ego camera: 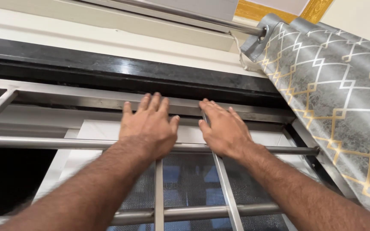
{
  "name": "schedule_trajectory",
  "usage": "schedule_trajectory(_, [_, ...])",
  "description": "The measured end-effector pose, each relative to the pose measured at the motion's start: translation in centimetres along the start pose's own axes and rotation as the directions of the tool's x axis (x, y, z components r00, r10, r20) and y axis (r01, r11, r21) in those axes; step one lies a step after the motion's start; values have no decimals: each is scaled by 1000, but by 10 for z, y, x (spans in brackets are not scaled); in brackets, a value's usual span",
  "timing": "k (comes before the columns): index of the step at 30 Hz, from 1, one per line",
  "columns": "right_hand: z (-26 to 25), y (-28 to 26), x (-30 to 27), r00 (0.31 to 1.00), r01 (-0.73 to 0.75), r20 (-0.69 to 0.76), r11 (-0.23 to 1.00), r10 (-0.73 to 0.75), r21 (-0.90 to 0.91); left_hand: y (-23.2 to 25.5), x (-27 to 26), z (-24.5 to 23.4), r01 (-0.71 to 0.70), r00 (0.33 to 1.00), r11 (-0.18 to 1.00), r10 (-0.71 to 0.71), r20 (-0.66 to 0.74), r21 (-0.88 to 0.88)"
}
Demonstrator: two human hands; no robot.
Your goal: Wiping down metal security bars on a window by hand.
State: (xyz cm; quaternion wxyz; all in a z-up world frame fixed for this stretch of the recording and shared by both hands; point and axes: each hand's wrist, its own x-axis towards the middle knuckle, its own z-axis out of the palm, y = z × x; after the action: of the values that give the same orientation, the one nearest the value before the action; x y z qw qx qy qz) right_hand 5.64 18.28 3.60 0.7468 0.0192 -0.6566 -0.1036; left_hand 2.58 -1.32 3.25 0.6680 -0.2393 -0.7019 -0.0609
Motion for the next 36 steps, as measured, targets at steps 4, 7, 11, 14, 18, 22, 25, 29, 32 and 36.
schedule_trajectory(4, [-7, 3, -1, 984, -158, 67, 983, 164, -92, -20, 0, -5, 69, 996, 997, -72, 49, 45])
schedule_trajectory(7, [-4, 10, 6, 961, -257, 74, 960, 265, -108, -35, 0, -7, 103, 992, 991, -108, 61, 81])
schedule_trajectory(11, [-18, 4, 7, 919, -347, 147, 928, 365, -135, -45, -3, -12, 133, 987, 985, -141, 72, 110])
schedule_trajectory(14, [-21, 6, 5, 883, -406, 195, 903, 427, -140, -52, -3, -12, 176, 981, 980, -182, 66, 95])
schedule_trajectory(18, [-23, 7, 5, 873, -423, 204, 896, 443, -134, -63, -3, -12, 244, 968, 966, -248, 33, 84])
schedule_trajectory(22, [-14, 16, 8, 898, -390, 178, 915, 402, -97, -61, 4, -1, 259, 966, 962, -260, 1, 92])
schedule_trajectory(25, [-4, 23, 14, 947, -279, 144, 957, 288, -79, -54, 14, 7, 222, 975, 974, -221, -26, 48])
schedule_trajectory(29, [-6, 15, 12, 947, -262, 166, 959, 277, -103, -35, 12, 6, 163, 987, 987, -163, 2, 11])
schedule_trajectory(32, [-4, 7, 9, 977, -142, 152, 987, 152, -73, -23, 8, 8, 118, 993, 993, -118, -7, -3])
schedule_trajectory(36, [-4, -9, 3, 987, 46, 155, 999, -48, 17, -9, 3, 7, 8, 1000, 1000, -8, -9, 11])
